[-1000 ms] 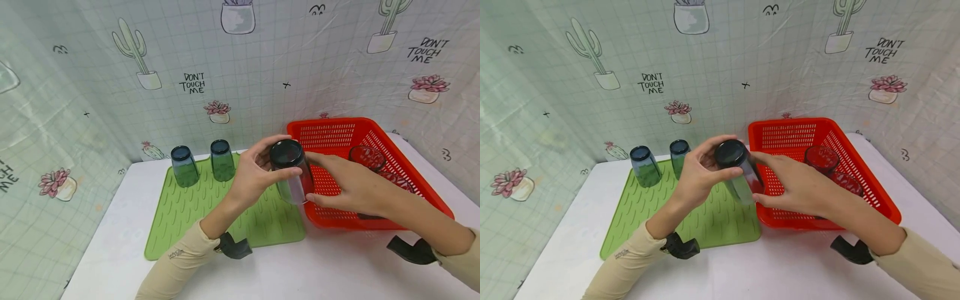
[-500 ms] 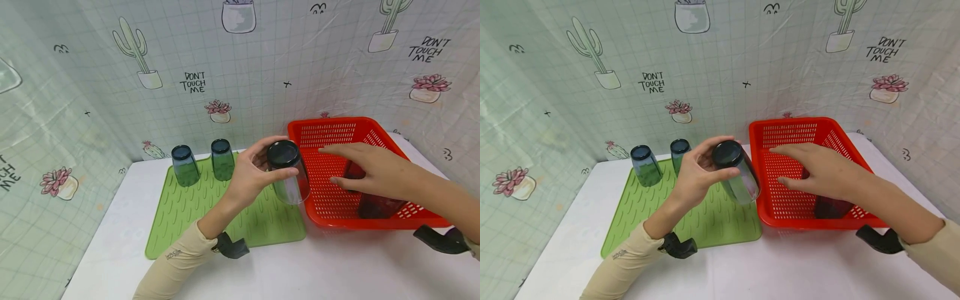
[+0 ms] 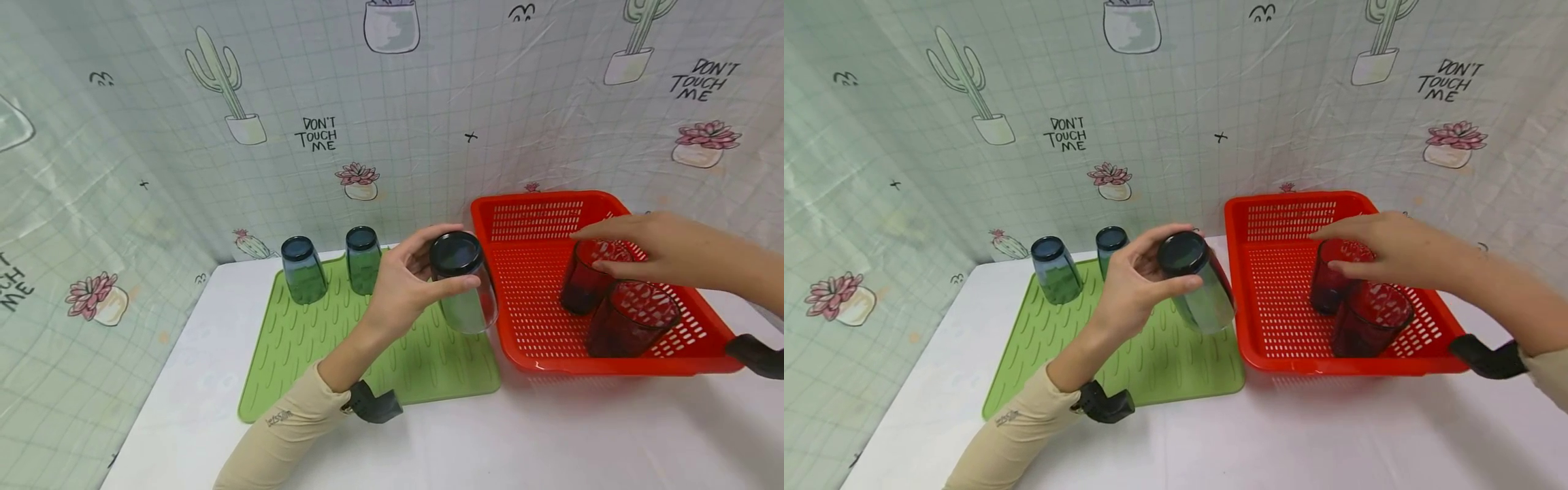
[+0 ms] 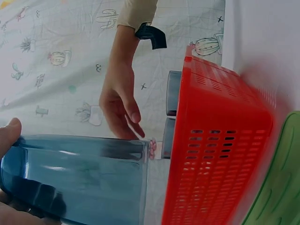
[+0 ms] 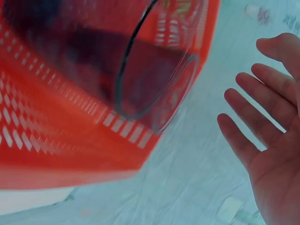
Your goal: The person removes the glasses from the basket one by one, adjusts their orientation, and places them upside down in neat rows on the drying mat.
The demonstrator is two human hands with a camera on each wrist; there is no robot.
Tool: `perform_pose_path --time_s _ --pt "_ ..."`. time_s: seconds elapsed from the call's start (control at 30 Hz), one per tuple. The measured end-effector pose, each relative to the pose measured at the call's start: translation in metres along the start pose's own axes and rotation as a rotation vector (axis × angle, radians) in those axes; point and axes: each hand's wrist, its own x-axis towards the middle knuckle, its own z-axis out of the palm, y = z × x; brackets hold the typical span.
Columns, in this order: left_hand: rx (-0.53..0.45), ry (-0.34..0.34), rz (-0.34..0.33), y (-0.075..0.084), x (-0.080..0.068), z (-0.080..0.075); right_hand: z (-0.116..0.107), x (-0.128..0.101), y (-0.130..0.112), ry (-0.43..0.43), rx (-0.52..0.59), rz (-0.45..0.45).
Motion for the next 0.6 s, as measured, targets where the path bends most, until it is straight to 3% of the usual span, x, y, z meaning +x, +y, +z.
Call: perform_pose_path --time_s 0.17,0.6 --pt "0.016 0.003 -0.004 -0.001 -0.001 -0.001 0.003 -0.003 0.029 0.012 -0.011 -0.022" --pt "0.032 0.008 -0.027 -0.004 -0.002 -0.001 0.008 -0.001 0.065 -0.153 0.142 0.088"
